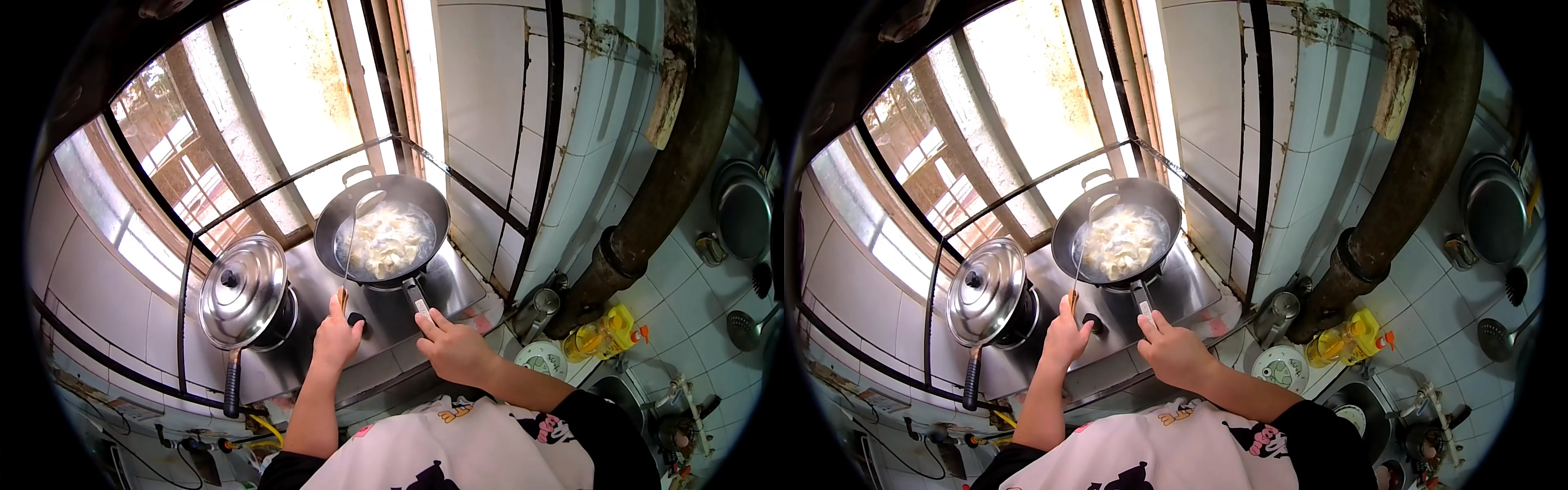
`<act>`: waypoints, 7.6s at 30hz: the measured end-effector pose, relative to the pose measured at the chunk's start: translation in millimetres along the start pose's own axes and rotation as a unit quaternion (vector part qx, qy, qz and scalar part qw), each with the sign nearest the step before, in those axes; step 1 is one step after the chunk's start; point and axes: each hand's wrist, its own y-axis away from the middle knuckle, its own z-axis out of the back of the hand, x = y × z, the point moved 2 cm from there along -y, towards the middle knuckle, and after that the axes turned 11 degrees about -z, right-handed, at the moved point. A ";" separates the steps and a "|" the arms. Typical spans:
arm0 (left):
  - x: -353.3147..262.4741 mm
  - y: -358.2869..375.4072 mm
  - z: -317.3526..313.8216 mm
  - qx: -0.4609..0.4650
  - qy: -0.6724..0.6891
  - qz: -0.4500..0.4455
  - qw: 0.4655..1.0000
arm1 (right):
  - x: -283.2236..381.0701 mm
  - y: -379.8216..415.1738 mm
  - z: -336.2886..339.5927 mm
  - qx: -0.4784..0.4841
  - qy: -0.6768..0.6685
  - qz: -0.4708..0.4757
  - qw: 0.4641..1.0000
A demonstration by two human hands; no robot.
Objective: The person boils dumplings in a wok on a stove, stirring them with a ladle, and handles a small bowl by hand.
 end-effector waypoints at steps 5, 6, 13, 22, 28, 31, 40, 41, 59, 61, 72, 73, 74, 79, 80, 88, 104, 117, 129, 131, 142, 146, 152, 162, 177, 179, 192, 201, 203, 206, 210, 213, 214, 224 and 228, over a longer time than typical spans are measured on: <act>-1.0 -0.6 1.8 0.002 0.000 0.004 1.000 | -0.1 0.4 0.3 0.000 -0.002 -0.003 1.000; -1.2 -0.5 2.1 0.004 -0.001 0.006 1.000 | 0.0 0.3 0.6 0.001 -0.004 -0.003 1.000; -3.2 -0.1 4.9 0.012 -0.003 0.016 1.000 | 0.2 0.1 -0.1 0.002 -0.006 -0.005 1.000; -1.7 2.1 4.0 0.011 0.000 0.021 1.000 | -0.4 0.2 -1.7 -0.011 -0.003 0.004 1.000; -3.8 3.2 5.7 0.018 0.001 0.027 0.999 | 0.1 0.3 -1.0 -0.019 -0.003 0.001 1.000; -3.7 3.4 5.6 0.019 0.001 0.028 0.999 | 0.1 0.3 -1.2 -0.020 -0.003 0.001 1.000; 0.5 5.3 2.3 0.008 -0.005 0.012 1.000 | 0.3 0.3 0.2 -0.012 0.000 0.002 1.000; 0.6 5.4 2.1 0.008 -0.006 0.011 1.000 | 0.2 0.5 -0.3 -0.015 -0.001 0.000 1.000; 6.7 6.8 1.2 -0.002 0.006 0.024 1.000 | 1.5 -0.3 0.5 -0.009 0.006 -0.005 1.000; 18.5 5.2 10.3 -0.062 0.022 -0.030 0.997 | 2.1 0.2 1.6 -0.002 0.007 -0.007 1.000; 44.9 -41.9 49.6 -0.109 -0.102 -0.038 0.988 | 0.4 -0.2 1.0 0.008 0.008 -0.006 1.000; 47.5 -47.2 49.9 -0.104 -0.106 -0.036 0.988 | 0.5 0.0 1.3 0.011 0.006 -0.006 1.000; 49.2 -52.3 49.7 -0.100 -0.111 -0.034 0.988 | 0.5 0.2 1.5 0.014 0.003 -0.005 1.000; 58.6 -78.7 41.9 -0.081 -0.124 -0.050 0.988 | 0.3 0.4 1.4 0.026 0.006 -0.009 1.000; 59.0 -85.7 39.7 -0.074 -0.126 -0.051 0.988 | 0.1 0.5 1.0 0.027 0.008 -0.008 1.000; 15.3 -109.7 43.0 -0.038 -0.165 -0.106 0.980 | 1.8 0.3 2.4 0.026 0.012 -0.008 1.000; -10.3 1.0 104.1 -0.123 -0.206 -0.241 0.940 | 0.3 0.5 -0.2 -0.007 -0.001 -0.001 1.000; -14.8 62.4 207.5 -0.076 -0.249 -0.093 0.961 | -1.2 0.5 -1.3 -0.004 0.015 0.013 1.000; -19.7 19.9 149.4 -0.065 -0.321 -0.125 0.937 | -2.3 1.2 0.1 -0.003 0.018 0.014 1.000; -13.5 8.5 137.8 -0.063 -0.320 -0.108 0.939 | -3.1 2.2 -1.9 -0.002 0.020 0.012 1.000; 14.6 -47.8 71.1 -0.107 -0.236 -0.092 0.961 | -0.6 1.4 -0.7 -0.002 0.010 0.005 1.000; 3.3 -51.2 57.9 -0.109 -0.198 -0.116 0.967 | -1.2 2.0 -2.2 -0.009 0.012 0.009 1.000; -12.7 -26.6 63.6 -0.097 -0.181 -0.132 0.970 | -1.7 2.6 -3.5 -0.018 0.000 0.005 1.000; -8.3 44.8 128.2 -0.110 -0.181 -0.105 0.972 | -0.7 2.3 2.4 -0.015 -0.032 -0.003 0.999; -24.5 54.6 197.1 0.006 -0.170 -0.098 0.981 | -25.8 25.4 -38.3 0.135 -0.748 -0.391 0.519; -27.2 49.9 183.1 0.007 -0.170 -0.109 0.979 | -20.6 26.8 -37.5 0.179 -0.791 -0.382 0.443; -5.0 -0.6 81.9 -0.081 -0.119 -0.169 0.975 | -9.7 29.7 -33.3 0.232 -0.774 -0.347 0.476; -0.6 -44.1 47.7 -0.113 -0.151 -0.155 0.970 | -7.4 27.3 -29.0 0.228 -0.764 -0.353 0.490; 0.3 -48.8 50.5 -0.110 -0.170 -0.150 0.968 | -7.5 27.3 -29.0 0.227 -0.762 -0.353 0.493; 7.9 -53.2 53.5 -0.103 -0.190 -0.140 0.966 | -8.0 27.5 -29.3 0.227 -0.760 -0.354 0.496; 21.0 -51.1 60.0 -0.108 -0.218 -0.143 0.959 | -7.6 27.2 -29.3 0.224 -0.756 -0.357 0.501; 27.0 -40.3 69.7 -0.105 -0.239 -0.137 0.956 | -7.5 27.1 -27.6 0.222 -0.752 -0.361 0.505; 26.8 -35.5 74.6 -0.102 -0.236 -0.135 0.957 | -7.7 26.8 -27.5 0.221 -0.750 -0.363 0.507; 25.5 25.5 113.4 -0.082 -0.244 -0.138 0.956 | -9.8 25.8 -35.9 0.217 -0.761 -0.367 0.489; 15.4 43.7 124.6 -0.059 -0.221 -0.143 0.963 | -9.6 25.1 -33.3 0.219 -0.764 -0.363 0.486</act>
